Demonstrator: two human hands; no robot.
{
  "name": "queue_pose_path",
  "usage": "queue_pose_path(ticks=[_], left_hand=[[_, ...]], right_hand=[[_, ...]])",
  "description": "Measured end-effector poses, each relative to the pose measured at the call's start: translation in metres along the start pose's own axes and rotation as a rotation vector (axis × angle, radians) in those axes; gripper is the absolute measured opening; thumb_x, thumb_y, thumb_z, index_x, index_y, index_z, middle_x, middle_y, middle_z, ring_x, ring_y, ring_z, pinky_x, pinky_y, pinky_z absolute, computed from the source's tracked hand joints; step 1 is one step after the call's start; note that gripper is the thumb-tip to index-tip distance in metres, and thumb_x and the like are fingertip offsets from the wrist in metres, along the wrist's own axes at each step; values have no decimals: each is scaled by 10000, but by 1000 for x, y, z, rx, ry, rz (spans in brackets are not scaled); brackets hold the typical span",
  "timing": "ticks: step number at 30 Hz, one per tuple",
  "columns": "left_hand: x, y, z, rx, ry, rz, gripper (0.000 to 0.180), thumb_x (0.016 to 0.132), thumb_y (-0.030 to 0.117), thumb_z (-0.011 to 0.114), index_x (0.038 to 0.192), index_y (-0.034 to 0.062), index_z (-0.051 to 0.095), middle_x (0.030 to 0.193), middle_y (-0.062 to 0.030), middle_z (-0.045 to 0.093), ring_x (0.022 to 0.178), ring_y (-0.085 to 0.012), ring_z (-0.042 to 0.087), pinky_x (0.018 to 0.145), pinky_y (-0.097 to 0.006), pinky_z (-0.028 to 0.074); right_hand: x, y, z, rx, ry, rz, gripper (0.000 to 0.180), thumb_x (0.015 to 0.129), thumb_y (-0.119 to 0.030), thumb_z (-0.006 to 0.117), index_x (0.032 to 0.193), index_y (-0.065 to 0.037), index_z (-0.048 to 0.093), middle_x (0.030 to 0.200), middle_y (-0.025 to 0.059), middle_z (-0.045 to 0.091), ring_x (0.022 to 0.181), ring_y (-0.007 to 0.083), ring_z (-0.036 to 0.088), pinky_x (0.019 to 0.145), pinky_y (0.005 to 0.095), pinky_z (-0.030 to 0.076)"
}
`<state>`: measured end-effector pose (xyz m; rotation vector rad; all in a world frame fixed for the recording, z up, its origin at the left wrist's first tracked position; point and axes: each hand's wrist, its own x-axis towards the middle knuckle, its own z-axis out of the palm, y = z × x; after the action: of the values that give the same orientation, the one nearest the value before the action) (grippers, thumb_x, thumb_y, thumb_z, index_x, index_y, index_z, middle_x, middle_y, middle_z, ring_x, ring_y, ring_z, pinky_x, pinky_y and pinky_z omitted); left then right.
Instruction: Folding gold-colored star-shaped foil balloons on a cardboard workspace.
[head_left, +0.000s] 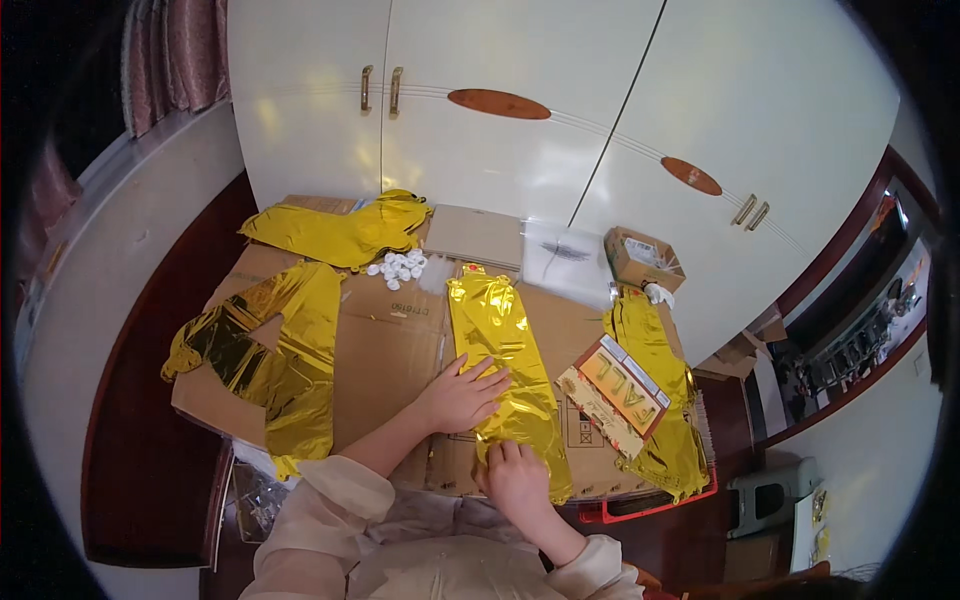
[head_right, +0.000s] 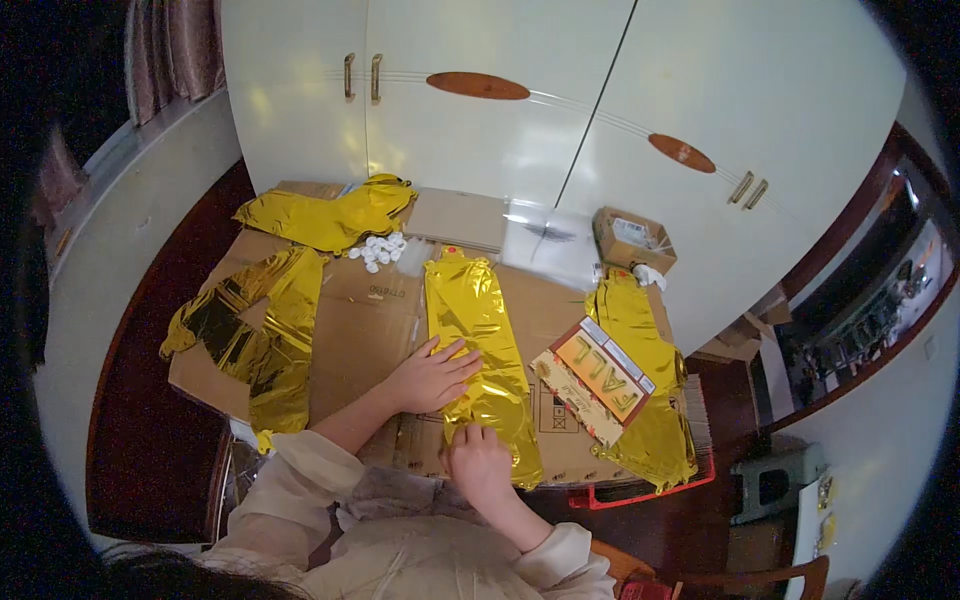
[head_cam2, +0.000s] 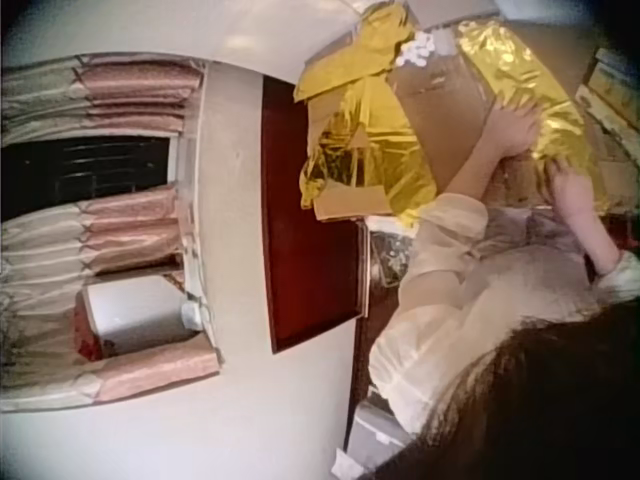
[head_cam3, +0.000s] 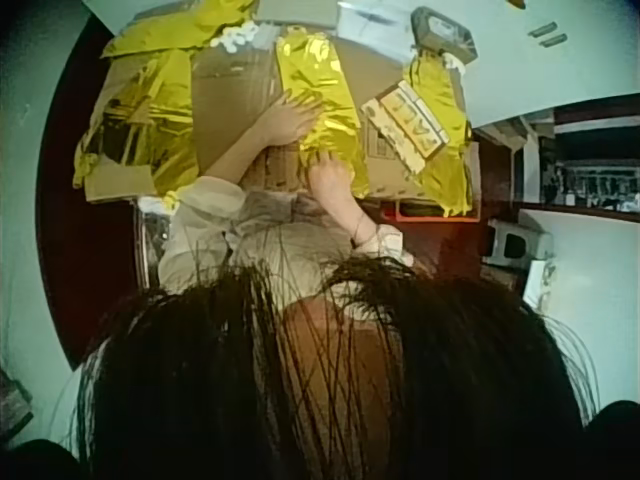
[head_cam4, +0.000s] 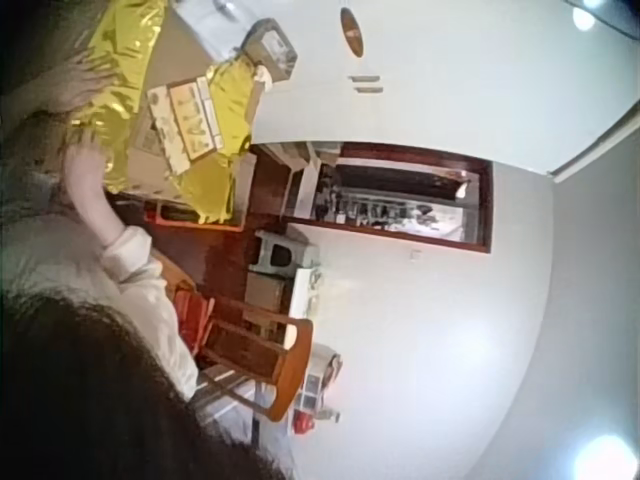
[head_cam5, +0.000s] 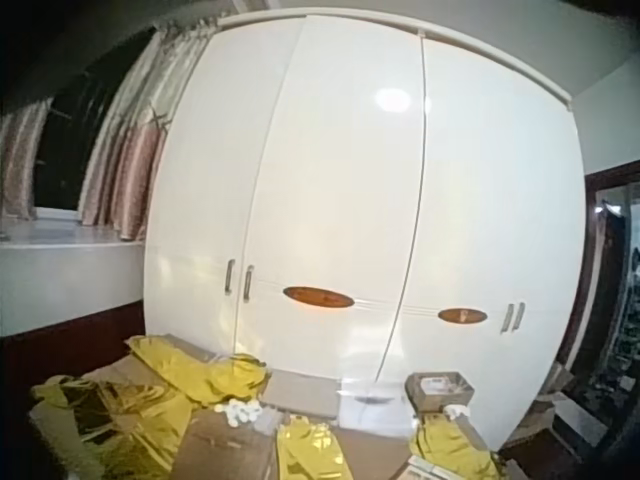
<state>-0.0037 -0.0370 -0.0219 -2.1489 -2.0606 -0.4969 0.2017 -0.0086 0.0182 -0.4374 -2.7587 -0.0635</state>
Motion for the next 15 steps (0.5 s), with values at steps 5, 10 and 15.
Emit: queue_pose_path(ticks=[5, 10, 15], left_hand=[[-1, 1, 0, -9, 24, -3, 476, 975, 385, 448, 1371, 130, 519, 1483, -43, 453, 1398, -271, 370, 1125, -563, 246], [-1, 1, 0, -13, 31, -7, 473, 976, 393, 439, 1360, 131, 531, 1475, -43, 463, 1394, -265, 378, 1124, -561, 250], [-1, 1, 1, -6, 23, -15, 476, 976, 398, 437, 1362, 135, 530, 1474, -43, 464, 1394, -261, 377, 1129, -553, 244]], right_hand=[[2, -5, 1, -77, -61, 27, 151, 742, -146, 632, 832, -29, 665, 773, 73, 576, 735, 231, 615, 532, 342, 545], [6, -8, 7, -142, -66, 26, 76, 761, -124, 614, 802, -60, 620, 755, 67, 573, 688, 225, 618, 467, 329, 527], [10, -14, -1, -205, -44, 6, 79, 761, -122, 617, 780, -111, 541, 728, 49, 545, 640, 212, 610, 424, 322, 505]])
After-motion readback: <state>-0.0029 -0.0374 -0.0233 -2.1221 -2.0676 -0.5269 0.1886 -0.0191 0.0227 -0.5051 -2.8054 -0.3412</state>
